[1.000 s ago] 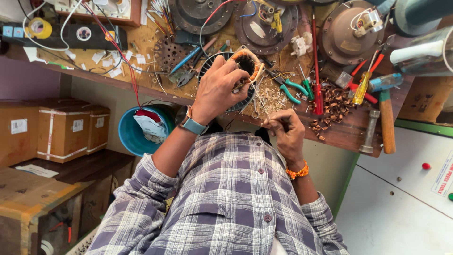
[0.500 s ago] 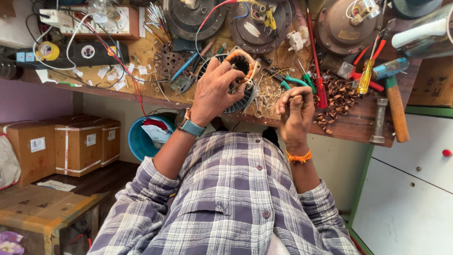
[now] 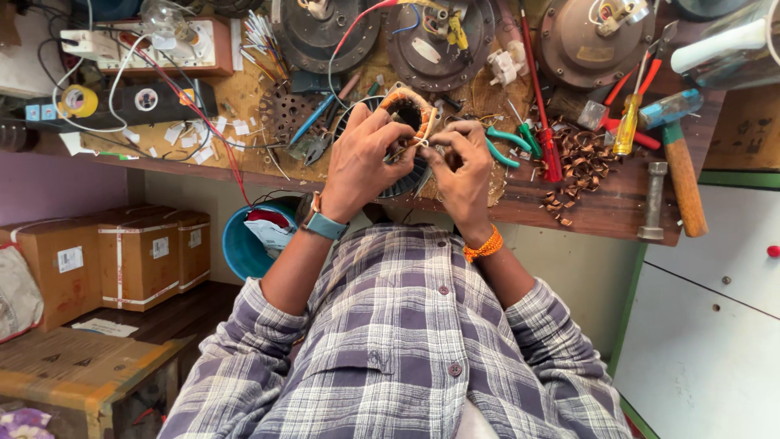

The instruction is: The person repairs an electrical motor stator by hand, stripping insulation from copper wires, twisting them together, and securing connections with a small white connector. The work is performed at a cluttered workbench with various tools and motor parts visible.

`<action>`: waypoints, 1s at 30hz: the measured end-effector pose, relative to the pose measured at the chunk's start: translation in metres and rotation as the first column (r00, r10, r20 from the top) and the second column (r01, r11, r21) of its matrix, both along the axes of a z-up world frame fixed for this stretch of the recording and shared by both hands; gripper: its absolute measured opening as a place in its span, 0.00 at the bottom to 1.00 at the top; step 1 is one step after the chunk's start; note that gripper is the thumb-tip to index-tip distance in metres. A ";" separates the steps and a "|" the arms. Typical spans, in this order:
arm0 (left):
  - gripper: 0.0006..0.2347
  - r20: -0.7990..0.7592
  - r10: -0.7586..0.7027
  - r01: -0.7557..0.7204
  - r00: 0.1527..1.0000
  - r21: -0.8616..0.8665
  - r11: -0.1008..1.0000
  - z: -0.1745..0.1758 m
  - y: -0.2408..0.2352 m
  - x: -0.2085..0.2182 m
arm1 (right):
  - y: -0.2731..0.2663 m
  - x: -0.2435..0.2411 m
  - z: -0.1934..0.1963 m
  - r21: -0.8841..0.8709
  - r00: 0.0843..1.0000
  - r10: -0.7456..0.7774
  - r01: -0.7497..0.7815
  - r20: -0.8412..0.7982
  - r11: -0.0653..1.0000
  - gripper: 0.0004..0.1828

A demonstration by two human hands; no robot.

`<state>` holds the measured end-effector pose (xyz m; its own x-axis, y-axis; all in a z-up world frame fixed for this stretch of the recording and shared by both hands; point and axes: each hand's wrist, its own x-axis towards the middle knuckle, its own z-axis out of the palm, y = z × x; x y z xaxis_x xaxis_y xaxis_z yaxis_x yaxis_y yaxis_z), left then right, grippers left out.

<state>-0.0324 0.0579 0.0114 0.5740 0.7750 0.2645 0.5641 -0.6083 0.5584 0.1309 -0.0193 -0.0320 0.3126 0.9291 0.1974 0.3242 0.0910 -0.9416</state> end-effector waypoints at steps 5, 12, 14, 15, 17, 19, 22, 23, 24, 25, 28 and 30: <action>0.08 0.036 0.019 -0.018 0.999 -0.003 1.000 -0.001 -0.003 0.002 | -0.019 0.013 -0.010 -0.059 0.844 0.076 -0.127 -0.530 0.990 0.08; 0.08 0.037 0.043 -0.043 0.998 -0.008 0.999 -0.003 -0.005 0.003 | -0.046 0.035 -0.041 -0.211 0.842 0.079 -0.224 -0.534 0.951 0.11; 0.08 0.038 0.040 -0.040 0.998 -0.007 0.999 -0.001 -0.005 0.000 | -0.042 0.040 -0.050 -0.251 0.875 0.060 -0.202 -0.480 0.947 0.11; 0.08 0.037 0.035 -0.035 0.999 -0.009 0.999 0.000 -0.006 0.000 | -0.038 0.044 -0.056 -0.159 0.958 0.091 -0.138 -0.273 0.978 0.10; 0.08 0.019 0.032 -0.032 0.999 -0.007 0.999 0.002 -0.005 -0.001 | -0.025 0.062 -0.070 0.055 0.982 0.063 -0.074 0.178 0.996 0.10; 0.08 0.004 0.027 -0.027 1.000 -0.002 1.000 0.003 -0.006 -0.002 | -0.015 0.089 -0.086 0.089 0.965 -0.158 0.142 0.211 0.986 0.12; 0.08 -0.017 0.019 -0.019 1.000 0.007 1.000 0.004 -0.005 0.000 | -0.010 0.129 -0.112 -0.037 0.898 -0.303 0.332 0.320 0.943 0.07; 0.09 -0.028 0.018 -0.018 0.999 0.002 1.000 0.006 -0.004 -0.001 | -0.010 0.135 -0.122 -0.042 0.854 -0.283 0.334 0.437 0.942 0.06; 0.09 -0.039 0.018 -0.018 0.999 -0.003 1.000 0.007 -0.004 -0.002 | -0.011 0.139 -0.132 -0.047 0.797 -0.257 0.336 0.547 0.941 0.06; 0.09 -0.045 0.022 -0.023 0.999 -0.015 1.000 0.008 -0.004 -0.003 | -0.013 0.142 -0.142 -0.080 0.767 -0.213 0.325 0.605 0.942 0.08; 0.10 -0.060 0.027 -0.030 0.998 -0.036 0.999 0.010 -0.005 -0.003 | -0.014 0.144 -0.171 -0.161 0.677 -0.111 0.325 0.727 0.932 0.14; 0.10 -0.060 0.016 -0.018 0.998 -0.030 0.999 0.011 -0.003 -0.003 | -0.005 0.144 -0.187 -0.187 0.635 -0.098 0.366 0.766 0.912 0.15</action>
